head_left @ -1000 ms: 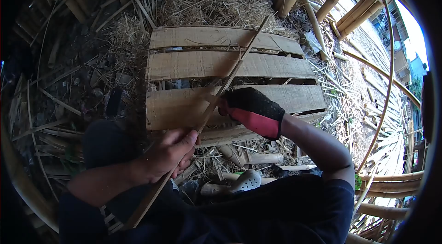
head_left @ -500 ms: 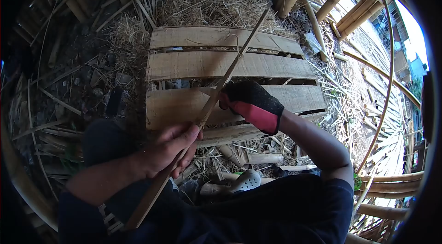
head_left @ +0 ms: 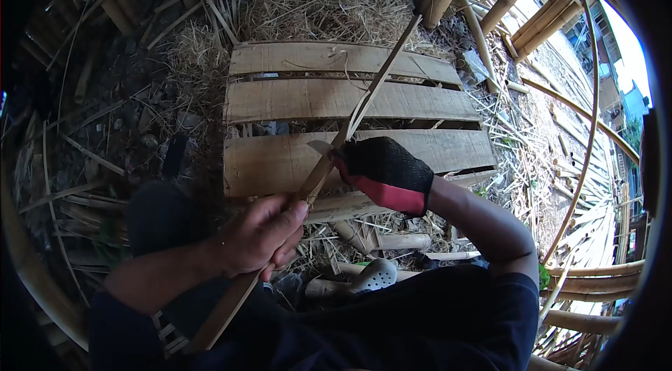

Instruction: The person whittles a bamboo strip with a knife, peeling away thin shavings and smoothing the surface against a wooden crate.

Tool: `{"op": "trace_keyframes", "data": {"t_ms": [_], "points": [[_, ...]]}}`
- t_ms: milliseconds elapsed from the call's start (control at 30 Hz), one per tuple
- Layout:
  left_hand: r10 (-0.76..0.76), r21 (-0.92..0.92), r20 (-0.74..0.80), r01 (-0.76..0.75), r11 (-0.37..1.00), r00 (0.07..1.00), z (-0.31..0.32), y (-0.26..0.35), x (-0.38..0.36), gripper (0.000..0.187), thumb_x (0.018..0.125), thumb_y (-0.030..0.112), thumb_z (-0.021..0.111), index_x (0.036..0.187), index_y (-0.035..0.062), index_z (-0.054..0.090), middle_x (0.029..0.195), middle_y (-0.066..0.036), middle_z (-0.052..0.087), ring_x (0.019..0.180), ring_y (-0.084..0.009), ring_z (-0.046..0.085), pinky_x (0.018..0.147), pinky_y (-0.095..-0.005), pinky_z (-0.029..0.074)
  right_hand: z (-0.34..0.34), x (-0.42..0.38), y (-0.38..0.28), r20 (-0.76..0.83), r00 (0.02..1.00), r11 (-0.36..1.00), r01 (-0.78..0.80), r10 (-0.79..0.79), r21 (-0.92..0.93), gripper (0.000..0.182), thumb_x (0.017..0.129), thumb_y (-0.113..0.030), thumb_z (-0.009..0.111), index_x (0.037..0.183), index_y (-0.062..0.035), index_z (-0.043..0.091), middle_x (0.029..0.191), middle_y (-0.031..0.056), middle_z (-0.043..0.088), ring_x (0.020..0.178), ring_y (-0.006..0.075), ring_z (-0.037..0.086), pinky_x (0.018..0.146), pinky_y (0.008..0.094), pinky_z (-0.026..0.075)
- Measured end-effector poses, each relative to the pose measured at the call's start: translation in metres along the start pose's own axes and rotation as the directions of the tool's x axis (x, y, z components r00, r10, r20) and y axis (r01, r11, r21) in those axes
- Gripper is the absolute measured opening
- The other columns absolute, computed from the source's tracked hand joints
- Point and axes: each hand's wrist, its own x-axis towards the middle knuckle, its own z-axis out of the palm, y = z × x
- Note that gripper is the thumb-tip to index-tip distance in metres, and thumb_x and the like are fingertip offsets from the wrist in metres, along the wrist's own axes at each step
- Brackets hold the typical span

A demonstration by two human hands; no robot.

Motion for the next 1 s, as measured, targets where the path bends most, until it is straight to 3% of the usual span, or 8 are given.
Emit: {"op": "trace_keyframes", "data": {"t_ms": [267,367,467,567,700,867,933,1000], "points": [[-0.002,0.009,0.003,0.002,1.000,1.000,-0.006,-0.009,0.003,0.034,0.107,0.039,0.038,0.100,0.0068,0.044,0.057,0.001,0.042,0.040,-0.0062,0.042,0.036,-0.0202,0.039,-0.017,0.007,-0.013,0.265,0.957,0.992,-0.099,0.116,-0.076,0.033,0.101,-0.028,0.050,0.123,-0.0068,0.061,0.084,0.0173,0.066,0.074,0.0332,0.067,0.066,0.0428,0.051],[-0.009,0.009,-0.002,0.009,1.000,1.000,-0.011,-0.013,0.010,0.037,0.107,0.040,0.039,0.094,0.0057,0.045,0.058,0.002,0.044,0.043,-0.0033,0.043,0.036,-0.0195,0.042,-0.016,0.016,-0.011,0.253,0.925,0.952,-0.303,0.283,0.042,0.042,0.102,-0.039,0.047,0.128,-0.0079,0.059,0.085,0.0176,0.067,0.075,0.0326,0.067,0.069,0.0413,0.051],[0.003,0.057,-0.027,-0.001,0.998,1.000,-0.008,-0.011,0.012,0.038,0.107,0.041,0.038,0.091,0.0063,0.045,0.058,0.003,0.043,0.042,-0.0032,0.042,0.036,-0.0195,0.042,-0.041,0.027,-0.041,0.391,0.757,0.784,-0.608,0.524,0.124,0.052,0.103,-0.050,0.041,0.121,-0.0060,0.062,0.077,0.0170,0.063,0.069,0.0323,0.064,0.069,0.0392,0.049],[0.032,0.086,-0.066,-0.026,0.996,0.997,0.000,-0.006,0.009,0.039,0.107,0.041,0.038,0.090,0.0065,0.045,0.058,0.003,0.042,0.042,-0.0034,0.041,0.036,-0.0196,0.041,-0.029,0.022,-0.034,0.290,0.789,0.785,-0.598,0.542,0.162,0.062,0.102,-0.058,0.037,0.112,-0.0037,0.066,0.066,0.0167,0.057,0.064,0.0303,0.060,0.068,0.0372,0.049],[0.030,0.072,-0.070,-0.025,0.997,0.997,0.001,-0.006,0.009,0.038,0.106,0.041,0.040,0.092,0.0059,0.044,0.059,0.003,0.041,0.042,-0.0033,0.040,0.036,-0.0201,0.041,-0.005,0.014,-0.021,0.087,0.905,0.859,-0.424,0.417,0.289,0.060,0.101,-0.057,0.040,0.129,-0.0062,0.055,0.071,0.0098,0.060,0.067,0.0217,0.060,0.069,0.0333,0.048],[0.030,0.130,0.025,-0.033,0.991,0.999,0.003,-0.003,0.004,0.030,0.104,0.035,0.049,0.100,0.0060,0.043,0.060,0.003,0.041,0.042,-0.0030,0.041,0.035,-0.0208,0.040,-0.022,0.011,-0.034,0.453,0.705,0.269,-0.659,0.546,0.703,0.068,0.101,-0.053,0.048,0.153,-0.0113,0.035,0.077,-0.0090,0.055,0.069,0.0029,0.047,0.064,0.0207,0.040],[-0.001,0.152,0.055,-0.007,0.988,0.998,0.004,0.003,0.002,0.025,0.103,0.029,0.052,0.101,0.0073,0.040,0.061,0.003,0.040,0.042,-0.0034,0.040,0.035,-0.0205,0.039,0.004,0.002,-0.022,0.314,0.857,0.237,-0.432,0.408,0.870,0.063,0.099,-0.059,0.048,0.140,-0.0116,0.050,0.074,-0.0086,0.049,0.065,0.0011,0.043,0.060,0.0192,0.036],[0.001,0.150,0.071,-0.011,0.989,0.998,0.007,0.007,-0.002,0.024,0.101,0.026,0.055,0.101,0.0078,0.039,0.061,0.003,0.040,0.041,-0.0037,0.040,0.034,-0.0209,0.039,0.013,-0.004,-0.019,0.360,0.835,0.083,-0.429,0.417,0.899,0.056,0.098,-0.064,0.042,0.115,-0.0122,0.055,0.067,-0.0078,0.042,0.059,0.0026,0.038,0.055,0.0205,0.031]]}}
